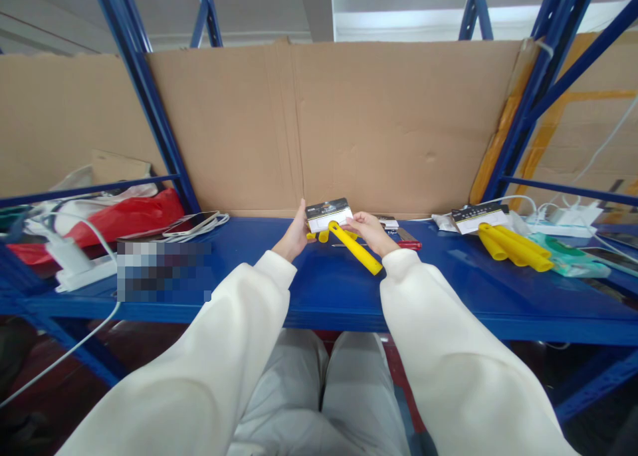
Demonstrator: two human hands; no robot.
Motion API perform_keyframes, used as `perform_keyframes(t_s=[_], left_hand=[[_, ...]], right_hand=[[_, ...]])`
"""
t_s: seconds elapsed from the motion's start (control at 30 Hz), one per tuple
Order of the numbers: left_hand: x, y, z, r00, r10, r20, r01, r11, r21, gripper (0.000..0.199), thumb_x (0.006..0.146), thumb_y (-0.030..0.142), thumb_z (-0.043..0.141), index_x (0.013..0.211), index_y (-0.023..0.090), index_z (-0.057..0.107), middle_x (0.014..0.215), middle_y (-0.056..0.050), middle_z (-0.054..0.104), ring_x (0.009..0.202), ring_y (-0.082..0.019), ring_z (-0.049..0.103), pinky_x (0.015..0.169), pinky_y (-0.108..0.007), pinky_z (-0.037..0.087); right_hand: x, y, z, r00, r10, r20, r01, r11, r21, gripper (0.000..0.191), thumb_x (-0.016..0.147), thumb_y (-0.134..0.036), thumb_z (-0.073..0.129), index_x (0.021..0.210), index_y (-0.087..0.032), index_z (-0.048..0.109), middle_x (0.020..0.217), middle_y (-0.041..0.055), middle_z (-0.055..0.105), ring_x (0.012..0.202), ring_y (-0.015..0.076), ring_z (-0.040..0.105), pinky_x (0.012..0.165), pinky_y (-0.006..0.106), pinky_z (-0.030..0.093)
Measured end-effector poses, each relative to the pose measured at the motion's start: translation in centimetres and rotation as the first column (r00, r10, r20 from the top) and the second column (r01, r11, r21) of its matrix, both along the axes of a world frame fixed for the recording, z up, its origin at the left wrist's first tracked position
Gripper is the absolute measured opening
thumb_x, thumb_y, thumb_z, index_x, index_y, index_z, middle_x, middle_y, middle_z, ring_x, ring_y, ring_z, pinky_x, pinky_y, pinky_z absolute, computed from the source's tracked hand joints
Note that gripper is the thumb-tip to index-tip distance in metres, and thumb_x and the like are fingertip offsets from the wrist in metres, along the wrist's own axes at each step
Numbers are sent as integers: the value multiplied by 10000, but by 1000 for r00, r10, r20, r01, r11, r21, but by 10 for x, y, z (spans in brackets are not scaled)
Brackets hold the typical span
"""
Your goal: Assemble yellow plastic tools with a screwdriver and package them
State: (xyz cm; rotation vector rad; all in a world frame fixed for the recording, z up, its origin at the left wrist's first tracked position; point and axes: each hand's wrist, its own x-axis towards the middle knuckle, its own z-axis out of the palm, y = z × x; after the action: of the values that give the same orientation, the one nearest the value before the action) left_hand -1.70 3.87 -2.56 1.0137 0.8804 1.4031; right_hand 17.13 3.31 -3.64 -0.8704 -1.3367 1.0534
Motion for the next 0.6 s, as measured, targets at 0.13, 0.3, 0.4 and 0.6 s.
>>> perform_keyframes(t_s=[0.13, 0.3, 0.4, 0.6], left_hand=[[2, -6, 0, 998, -48, -42, 49, 999, 24, 265, 719, 329, 845, 861, 138, 728, 725, -85, 739, 693, -180, 699, 619, -251, 538], [1, -4, -2, 997, 57, -52, -54, 997, 63, 179, 640, 25, 784, 772, 127, 719, 683, -59, 722, 683, -185, 705, 652, -268, 570], [-1, 0, -2, 981, 167, -100, -167, 986, 13, 216, 636, -57, 715, 726, 139, 699, 608, -23, 668, 630, -171, 686, 629, -266, 566], [1, -1, -2, 938, 334, -90, -333, 943, 28, 242, 662, -85, 663, 717, 151, 665, 637, -10, 641, 710, -178, 700, 703, -286, 578]], right_hand=[[0, 0, -1, 999, -27, 24, 27, 1000, -16, 251, 767, -240, 820, 714, -218, 576, 792, 15, 742, 828, 172, 743, 935, 358, 584], [0, 4, -6, 990, -9, 138, 4, 999, 34, 205, 759, -264, 804, 870, -216, 639, 982, 64, 733, 886, 181, 721, 929, 367, 577], [-2, 5, -8, 929, -126, 349, 84, 987, 134, 406, 721, -311, 822, 1077, -217, 651, 1221, 115, 656, 911, 203, 701, 917, 415, 574], [-5, -10, 4, 652, -401, 644, 19, 857, 514, 544, 742, -454, 790, 1204, -203, 649, 1197, 135, 629, 1013, 265, 654, 942, 410, 521]])
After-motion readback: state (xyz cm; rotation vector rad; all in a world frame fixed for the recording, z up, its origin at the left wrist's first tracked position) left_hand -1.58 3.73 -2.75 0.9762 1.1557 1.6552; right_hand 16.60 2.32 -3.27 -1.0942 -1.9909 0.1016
